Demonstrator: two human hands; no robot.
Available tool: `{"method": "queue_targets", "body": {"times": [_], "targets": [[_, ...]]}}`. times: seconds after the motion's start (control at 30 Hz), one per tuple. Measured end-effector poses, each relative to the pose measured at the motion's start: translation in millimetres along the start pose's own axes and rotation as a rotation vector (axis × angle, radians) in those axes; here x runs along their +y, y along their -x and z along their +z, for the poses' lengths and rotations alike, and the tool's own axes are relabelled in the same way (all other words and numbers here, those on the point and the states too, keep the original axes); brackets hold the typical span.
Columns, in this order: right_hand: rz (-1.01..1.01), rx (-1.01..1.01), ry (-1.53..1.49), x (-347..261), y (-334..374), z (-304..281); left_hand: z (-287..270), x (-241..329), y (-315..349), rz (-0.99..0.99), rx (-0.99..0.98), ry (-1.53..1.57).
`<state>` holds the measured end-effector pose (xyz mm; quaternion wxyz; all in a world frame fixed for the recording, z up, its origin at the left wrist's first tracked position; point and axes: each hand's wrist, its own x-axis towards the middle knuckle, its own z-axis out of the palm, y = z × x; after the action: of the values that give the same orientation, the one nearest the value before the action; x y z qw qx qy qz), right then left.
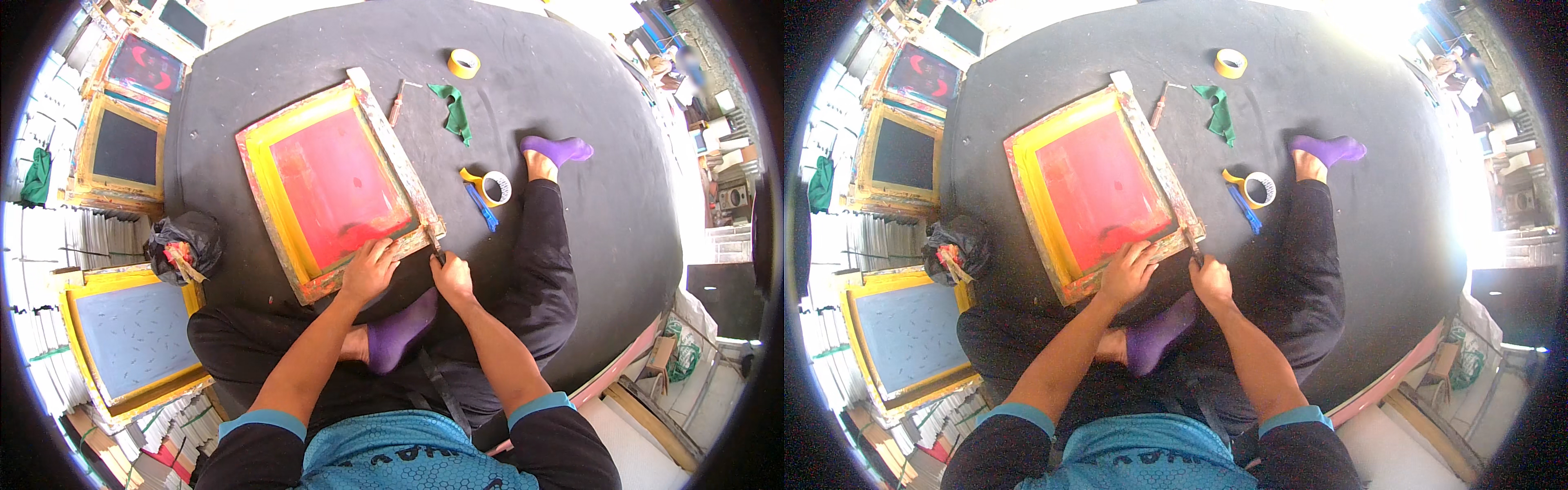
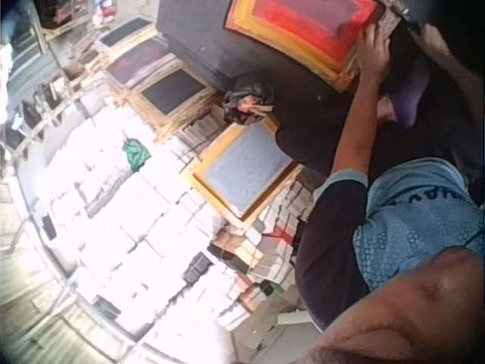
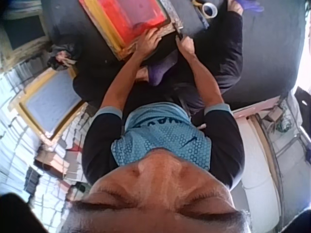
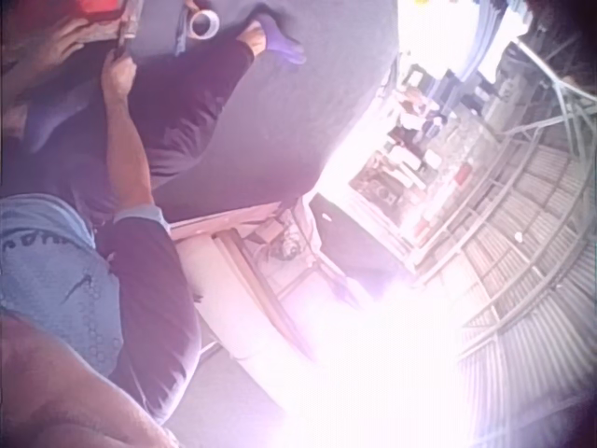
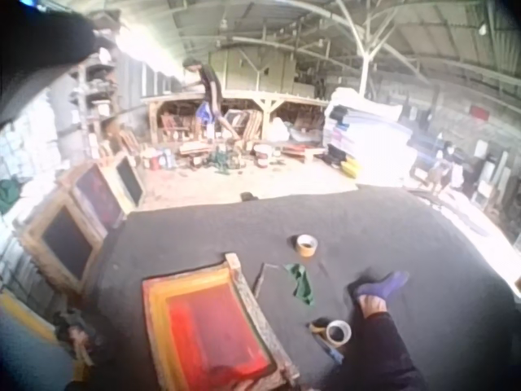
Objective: The person sits cross-legged on the floor and applies yellow tape to the edges of a rectangular frame with a red mesh screen. They smooth the tape, cut it with a utility knife, and continue taping the remaining sides.
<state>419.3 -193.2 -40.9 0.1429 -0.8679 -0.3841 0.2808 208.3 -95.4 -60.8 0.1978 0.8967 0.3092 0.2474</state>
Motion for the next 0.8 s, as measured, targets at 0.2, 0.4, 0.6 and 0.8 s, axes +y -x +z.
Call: {"method": "queue_targets", "body": {"times": [0.2,0.4,0.6,0.8], "targets": [[-0.050,-0.022,0.011,6.5,16.9,-8.1,-2.6,3.4,-2.6,-0.005,0.026,0.023],[0.045,-0.383,-0.426,-14.1,27.5,-58.1,-13.7,6.6,-12.0,-0.112,0.108,0.274],[0.044,-0.684,-0.920,-42.3,52.7,-73.0,-29.5,17.2,-15.0,-0.449,0.107,0.846],[-0.022,-0.893,-0.919,-90.2,67.8,-49.6,-65.1,3.3,1.7,-0.754,-0.005,1.456]]}}
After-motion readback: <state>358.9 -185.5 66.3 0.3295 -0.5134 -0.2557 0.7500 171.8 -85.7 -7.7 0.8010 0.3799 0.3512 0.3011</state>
